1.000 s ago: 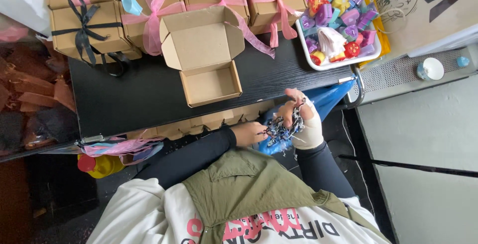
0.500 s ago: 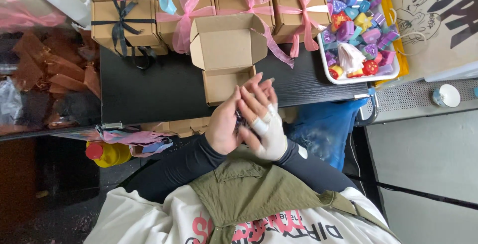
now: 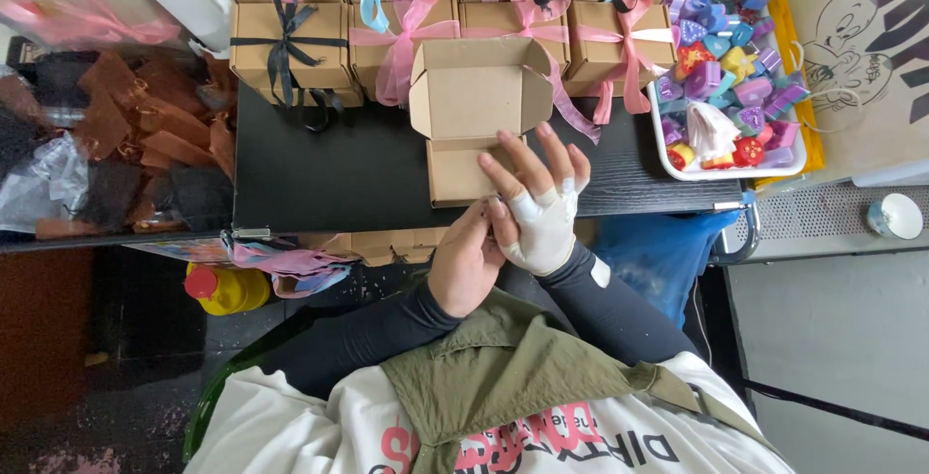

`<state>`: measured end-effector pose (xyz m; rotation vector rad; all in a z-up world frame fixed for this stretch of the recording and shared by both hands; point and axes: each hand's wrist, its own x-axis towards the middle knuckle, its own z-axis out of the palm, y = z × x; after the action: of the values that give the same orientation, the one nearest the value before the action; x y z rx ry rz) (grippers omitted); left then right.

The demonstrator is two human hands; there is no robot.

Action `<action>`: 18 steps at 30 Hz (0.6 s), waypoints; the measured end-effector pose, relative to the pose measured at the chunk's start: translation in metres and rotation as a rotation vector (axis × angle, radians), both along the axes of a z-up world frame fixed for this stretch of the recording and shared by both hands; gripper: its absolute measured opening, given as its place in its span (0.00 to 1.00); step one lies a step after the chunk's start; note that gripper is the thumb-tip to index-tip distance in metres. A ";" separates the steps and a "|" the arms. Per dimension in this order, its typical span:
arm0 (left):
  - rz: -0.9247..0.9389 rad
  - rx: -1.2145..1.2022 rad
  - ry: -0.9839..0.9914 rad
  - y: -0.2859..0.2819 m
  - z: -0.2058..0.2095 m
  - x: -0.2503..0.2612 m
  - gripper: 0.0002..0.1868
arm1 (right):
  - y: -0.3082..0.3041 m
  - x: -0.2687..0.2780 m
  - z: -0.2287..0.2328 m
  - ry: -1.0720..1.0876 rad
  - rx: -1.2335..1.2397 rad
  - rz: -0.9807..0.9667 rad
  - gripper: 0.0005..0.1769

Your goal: Packaging heart-shaped items into a box and decorating it with a blue ribbon.

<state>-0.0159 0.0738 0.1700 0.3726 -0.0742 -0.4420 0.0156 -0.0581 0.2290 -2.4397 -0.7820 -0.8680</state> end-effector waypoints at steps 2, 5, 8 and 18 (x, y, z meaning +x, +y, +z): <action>0.058 0.191 -0.030 0.010 0.016 0.009 0.21 | -0.003 0.001 -0.009 0.026 0.068 -0.025 0.28; 0.221 0.600 -0.223 0.026 0.024 0.033 0.23 | -0.013 -0.003 -0.024 0.081 0.194 -0.071 0.30; 0.408 1.002 -0.622 0.045 0.042 0.066 0.24 | -0.021 -0.009 -0.029 0.141 0.232 -0.135 0.28; 0.616 1.531 -1.380 0.101 0.042 0.092 0.11 | -0.031 0.006 -0.024 0.113 -0.070 -0.007 0.14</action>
<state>0.0763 0.1745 0.2124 2.0977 -0.9611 0.5592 0.0212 -0.0891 0.2051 -2.5292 -0.7759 -0.7093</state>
